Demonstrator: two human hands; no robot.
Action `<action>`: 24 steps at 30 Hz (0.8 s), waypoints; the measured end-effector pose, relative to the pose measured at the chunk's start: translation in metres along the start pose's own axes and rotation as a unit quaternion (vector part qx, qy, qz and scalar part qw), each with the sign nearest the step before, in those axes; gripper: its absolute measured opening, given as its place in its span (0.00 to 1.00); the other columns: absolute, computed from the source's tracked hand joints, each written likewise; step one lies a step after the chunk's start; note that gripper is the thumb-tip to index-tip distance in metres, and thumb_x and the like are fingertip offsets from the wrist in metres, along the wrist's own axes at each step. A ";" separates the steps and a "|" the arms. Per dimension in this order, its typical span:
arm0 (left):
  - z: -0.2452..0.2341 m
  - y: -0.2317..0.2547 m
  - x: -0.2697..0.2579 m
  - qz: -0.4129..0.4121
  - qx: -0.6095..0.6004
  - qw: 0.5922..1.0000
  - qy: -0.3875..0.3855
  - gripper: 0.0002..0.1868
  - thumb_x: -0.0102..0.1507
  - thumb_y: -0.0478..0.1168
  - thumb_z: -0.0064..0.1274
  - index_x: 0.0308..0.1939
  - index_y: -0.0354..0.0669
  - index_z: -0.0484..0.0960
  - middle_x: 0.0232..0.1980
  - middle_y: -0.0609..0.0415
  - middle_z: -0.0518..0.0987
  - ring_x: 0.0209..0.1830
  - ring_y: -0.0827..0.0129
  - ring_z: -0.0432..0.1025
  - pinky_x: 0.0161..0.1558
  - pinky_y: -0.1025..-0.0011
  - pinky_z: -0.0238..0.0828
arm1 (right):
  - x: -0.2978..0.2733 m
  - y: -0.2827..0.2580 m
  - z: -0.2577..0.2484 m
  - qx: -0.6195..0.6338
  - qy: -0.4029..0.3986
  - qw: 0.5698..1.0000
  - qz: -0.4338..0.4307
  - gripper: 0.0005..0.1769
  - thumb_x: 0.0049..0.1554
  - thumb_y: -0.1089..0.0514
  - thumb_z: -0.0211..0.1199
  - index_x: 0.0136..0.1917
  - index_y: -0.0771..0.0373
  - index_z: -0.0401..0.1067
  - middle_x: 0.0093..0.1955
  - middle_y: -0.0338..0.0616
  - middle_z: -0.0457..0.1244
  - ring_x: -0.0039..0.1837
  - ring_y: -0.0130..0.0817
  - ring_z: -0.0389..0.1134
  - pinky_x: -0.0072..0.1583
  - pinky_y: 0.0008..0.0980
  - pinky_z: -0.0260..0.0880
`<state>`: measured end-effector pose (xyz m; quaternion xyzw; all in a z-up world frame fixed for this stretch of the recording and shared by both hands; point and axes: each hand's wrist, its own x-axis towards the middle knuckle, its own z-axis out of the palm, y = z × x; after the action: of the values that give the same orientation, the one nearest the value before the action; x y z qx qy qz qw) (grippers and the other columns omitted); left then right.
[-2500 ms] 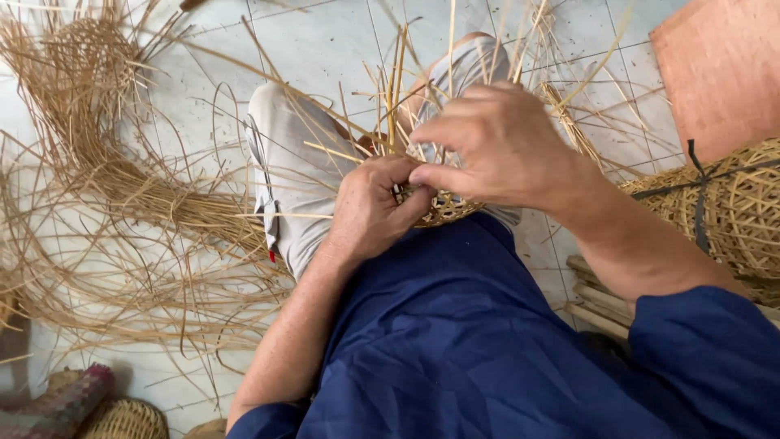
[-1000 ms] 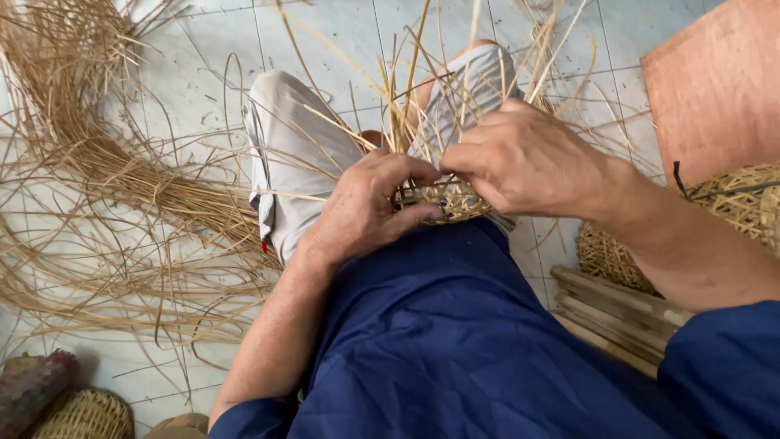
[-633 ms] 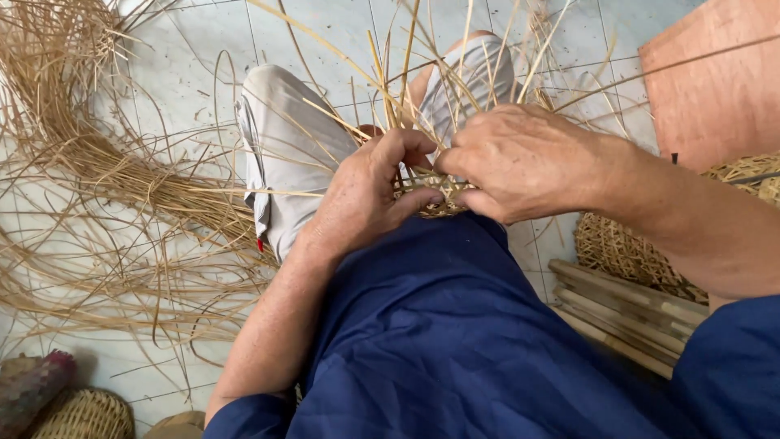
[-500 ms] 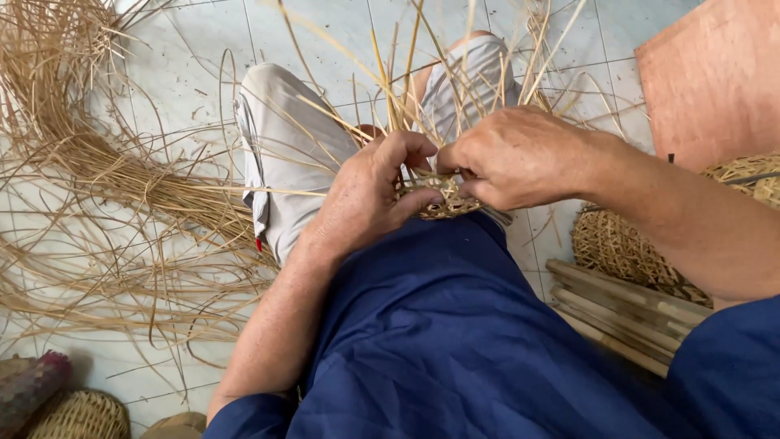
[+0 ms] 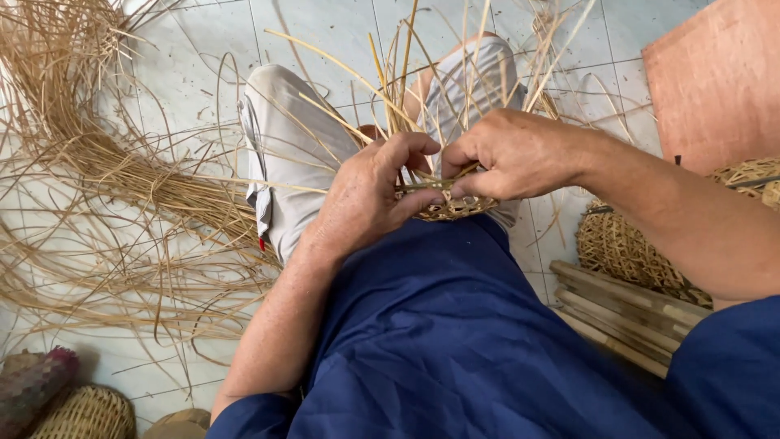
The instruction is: A person is weaving a small basket using thin strips of natural material while sitting on the floor.
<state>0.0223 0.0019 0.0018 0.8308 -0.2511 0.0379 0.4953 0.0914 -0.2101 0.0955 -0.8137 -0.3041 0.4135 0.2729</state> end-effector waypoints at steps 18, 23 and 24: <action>-0.034 0.012 0.007 0.065 -0.006 0.998 -0.010 0.20 0.65 0.46 0.66 0.59 0.49 0.82 0.55 0.52 0.82 0.50 0.51 0.81 0.47 0.57 0.80 | -0.005 0.015 -0.007 0.030 0.017 0.999 0.010 0.05 0.59 0.61 0.68 0.49 0.59 0.84 0.33 0.42 0.71 0.29 0.29 0.64 0.36 0.28 0.62; -0.038 0.018 0.011 0.081 0.006 0.997 -0.002 0.22 0.63 0.44 0.70 0.59 0.47 0.82 0.58 0.47 0.80 0.41 0.53 0.81 0.41 0.59 0.81 | -0.006 0.024 -0.009 0.023 0.009 0.999 -0.031 0.13 0.64 0.56 0.63 0.40 0.59 0.82 0.29 0.37 0.64 0.34 0.29 0.65 0.38 0.31 0.62; -0.040 0.018 0.009 0.082 0.006 0.997 -0.004 0.22 0.63 0.44 0.70 0.59 0.47 0.82 0.58 0.47 0.80 0.41 0.53 0.81 0.41 0.59 0.81 | -0.006 0.023 -0.008 0.025 0.010 0.999 -0.031 0.13 0.64 0.56 0.63 0.40 0.59 0.82 0.29 0.37 0.64 0.34 0.29 0.65 0.38 0.31 0.62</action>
<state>0.0296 0.0255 0.0392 0.8107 -0.3197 0.0766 0.4845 0.1012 -0.2315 0.0865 -0.8009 -0.3166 0.4038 0.3086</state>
